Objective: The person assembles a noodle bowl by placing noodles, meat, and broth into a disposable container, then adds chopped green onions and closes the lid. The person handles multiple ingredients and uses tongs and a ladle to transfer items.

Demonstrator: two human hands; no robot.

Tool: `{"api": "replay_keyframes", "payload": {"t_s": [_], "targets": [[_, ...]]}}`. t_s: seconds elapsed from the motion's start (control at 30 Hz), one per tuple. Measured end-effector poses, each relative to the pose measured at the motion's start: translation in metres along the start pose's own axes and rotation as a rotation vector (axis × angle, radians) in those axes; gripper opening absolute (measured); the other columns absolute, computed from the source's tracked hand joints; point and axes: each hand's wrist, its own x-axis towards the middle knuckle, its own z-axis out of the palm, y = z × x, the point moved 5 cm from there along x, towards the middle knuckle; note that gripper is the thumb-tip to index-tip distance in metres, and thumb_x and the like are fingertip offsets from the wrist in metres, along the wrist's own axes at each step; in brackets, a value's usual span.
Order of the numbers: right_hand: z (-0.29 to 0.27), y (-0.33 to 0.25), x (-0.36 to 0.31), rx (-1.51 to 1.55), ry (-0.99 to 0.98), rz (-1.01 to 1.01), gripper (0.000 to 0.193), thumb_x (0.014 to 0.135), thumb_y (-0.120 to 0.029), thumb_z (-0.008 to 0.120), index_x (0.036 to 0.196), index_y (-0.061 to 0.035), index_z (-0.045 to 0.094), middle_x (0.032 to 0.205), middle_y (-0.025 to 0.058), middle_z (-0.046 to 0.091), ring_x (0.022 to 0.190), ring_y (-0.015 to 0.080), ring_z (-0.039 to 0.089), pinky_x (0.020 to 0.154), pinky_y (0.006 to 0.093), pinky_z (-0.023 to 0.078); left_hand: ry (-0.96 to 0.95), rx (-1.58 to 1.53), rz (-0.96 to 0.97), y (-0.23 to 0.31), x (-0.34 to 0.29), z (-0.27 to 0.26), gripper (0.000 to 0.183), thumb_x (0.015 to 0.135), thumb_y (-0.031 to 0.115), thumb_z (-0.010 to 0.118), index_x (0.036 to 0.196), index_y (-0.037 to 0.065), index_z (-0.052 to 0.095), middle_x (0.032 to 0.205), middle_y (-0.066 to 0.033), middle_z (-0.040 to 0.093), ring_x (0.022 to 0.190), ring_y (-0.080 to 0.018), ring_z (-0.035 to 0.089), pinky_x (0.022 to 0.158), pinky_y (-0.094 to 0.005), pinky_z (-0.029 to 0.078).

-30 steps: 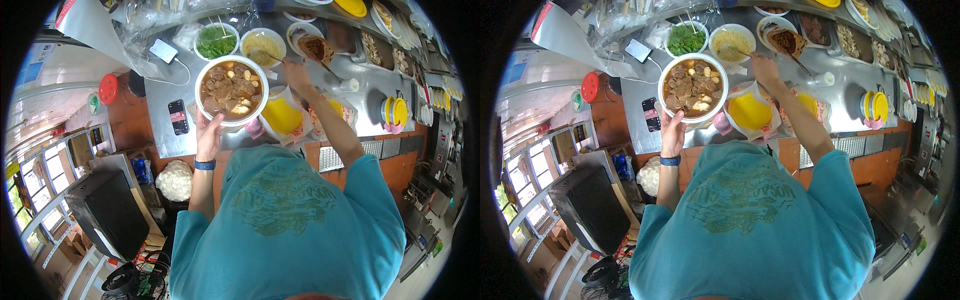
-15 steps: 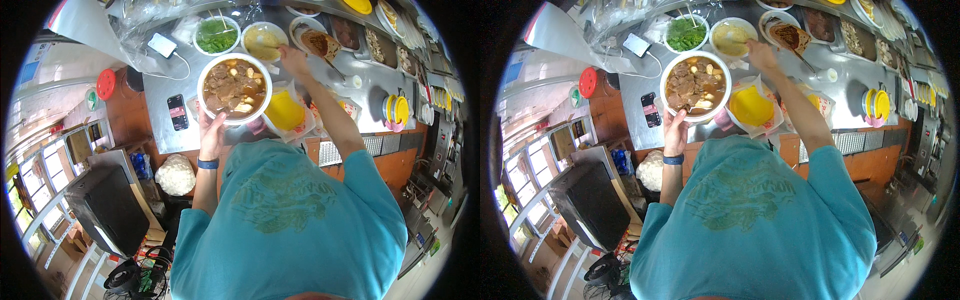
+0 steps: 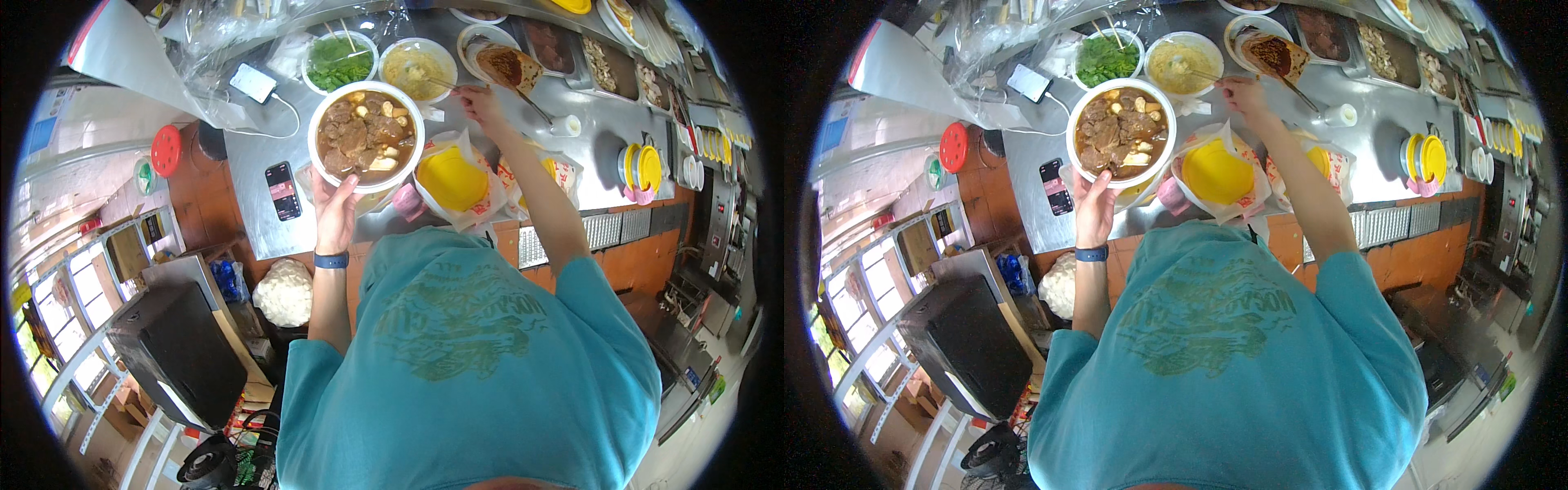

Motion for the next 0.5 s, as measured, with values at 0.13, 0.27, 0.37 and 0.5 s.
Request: {"api": "replay_keyframes", "payload": {"t_s": [0.13,0.27,0.37,0.5], "targets": [[-0.008,-0.057,-0.076,0.033,-0.009,-0.136,0.021,0.099,-0.016,0.058,0.108,-0.0017,0.07,0.074,-0.0018,0.059,0.056,0.0041,0.042,0.047,0.0219,0.03,-0.016,-0.019,-0.01,-0.002,0.008,0.004,0.065,0.092,-0.005,0.061,0.149,0.01,0.034,0.142,-0.0128,0.05,0.128,-0.0281,0.055,0.098,-0.0469,0.057],[0.009,-0.104,-0.157,-0.182,0.123,-0.38,0.023,0.102,-0.015,0.055,0.114,-0.0016,0.07,0.065,-0.0035,0.049,0.053,0.0053,0.041,0.049,0.0213,0.031,-0.052,-0.07,-0.01,-0.002,0.012,0.008,0.072,0.09,-0.011,0.06,0.151,0.014,0.031,0.14,-0.0125,0.052,0.123,-0.0258,0.059,0.095,-0.0382,0.06],[0.046,-0.113,-0.201,-0.728,0.163,-0.685,0.021,0.1,-0.014,0.057,0.113,-0.0022,0.068,0.08,0.0086,0.07,0.06,0.0141,0.062,0.054,0.0277,0.046,-0.039,-0.076,-0.025,-0.004,0.013,0.009,0.073,0.09,-0.011,0.06,0.151,0.014,0.03,0.14,-0.0129,0.051,0.122,-0.026,0.059,0.094,-0.0389,0.06],[0.038,-0.106,-0.188,-0.686,0.257,-0.716,0.02,0.1,-0.014,0.056,0.11,-0.0026,0.069,0.076,0.0111,0.069,0.063,0.0207,0.067,0.06,0.0324,0.051,-0.065,-0.085,-0.009,-0.006,0.011,0.009,0.071,0.09,-0.01,0.058,0.152,0.012,0.031,0.143,-0.0135,0.047,0.128,-0.0285,0.054,0.098,-0.0465,0.058]]}}
